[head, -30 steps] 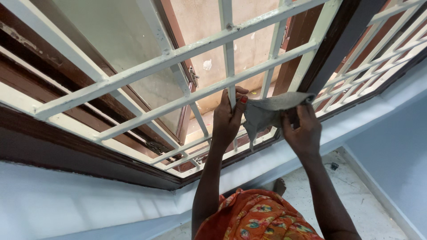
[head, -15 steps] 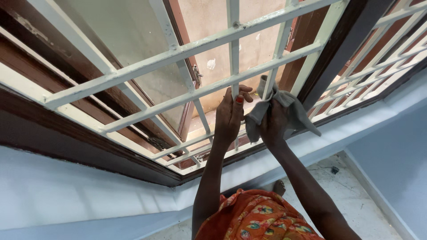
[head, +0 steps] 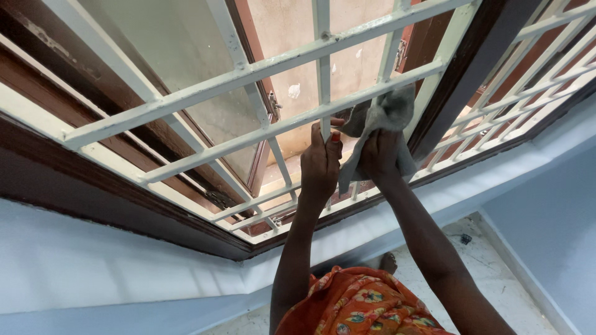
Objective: The person wipes the white metal window grille and the brown wooden frame using a grey cloth. They clean the horizontal and vertical bars of the grille and the frame edges, moving the cloth back and forth to remove dust.
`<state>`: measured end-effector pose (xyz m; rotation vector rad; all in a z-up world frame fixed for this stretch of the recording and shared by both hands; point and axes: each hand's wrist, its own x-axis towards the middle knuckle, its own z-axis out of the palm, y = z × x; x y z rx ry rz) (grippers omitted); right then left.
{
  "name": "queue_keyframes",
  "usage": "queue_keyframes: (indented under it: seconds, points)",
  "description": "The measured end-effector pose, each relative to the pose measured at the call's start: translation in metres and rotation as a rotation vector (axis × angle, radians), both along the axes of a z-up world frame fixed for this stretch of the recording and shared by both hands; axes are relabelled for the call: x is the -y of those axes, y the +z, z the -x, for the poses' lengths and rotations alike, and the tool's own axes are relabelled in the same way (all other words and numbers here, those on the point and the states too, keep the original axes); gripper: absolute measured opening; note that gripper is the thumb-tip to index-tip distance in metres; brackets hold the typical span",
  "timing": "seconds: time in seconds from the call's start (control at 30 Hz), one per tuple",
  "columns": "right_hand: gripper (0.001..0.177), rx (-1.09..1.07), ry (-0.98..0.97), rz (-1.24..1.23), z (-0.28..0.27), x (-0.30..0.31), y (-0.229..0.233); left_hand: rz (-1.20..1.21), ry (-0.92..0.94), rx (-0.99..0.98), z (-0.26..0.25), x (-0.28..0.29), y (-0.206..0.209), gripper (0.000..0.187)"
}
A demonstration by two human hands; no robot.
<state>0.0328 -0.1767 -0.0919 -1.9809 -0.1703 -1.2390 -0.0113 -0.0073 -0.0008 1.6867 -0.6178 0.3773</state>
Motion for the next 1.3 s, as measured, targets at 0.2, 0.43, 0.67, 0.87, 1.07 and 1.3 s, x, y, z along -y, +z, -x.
queue_keyframes:
  seconds: [0.2,0.43,0.67,0.87,1.07,1.3]
  points:
    - [0.026,0.006,0.403,-0.365,0.0,-0.005,0.039,-0.065,0.079,0.068,0.001,0.0,-0.004,0.025]
    - [0.031,0.027,0.439,-0.413,-0.007,-0.009,0.043,-0.031,0.054,0.104,-0.002,-0.001,-0.011,0.026]
    - [0.031,-0.126,0.148,-0.243,0.013,-0.024,0.063,-0.033,0.06,0.084,-0.002,-0.001,-0.013,0.025]
    - [0.025,-0.042,0.13,-0.012,0.028,-0.027,0.034,0.007,0.017,0.087,-0.002,-0.001,-0.012,0.027]
    - [0.034,-0.212,0.073,0.079,0.033,-0.01,-0.001,-0.073,0.075,-0.007,0.001,-0.002,-0.006,0.028]
    - [0.025,-0.019,-0.05,0.429,0.046,0.011,-0.024,-0.024,0.074,0.08,0.001,-0.002,-0.007,0.024]
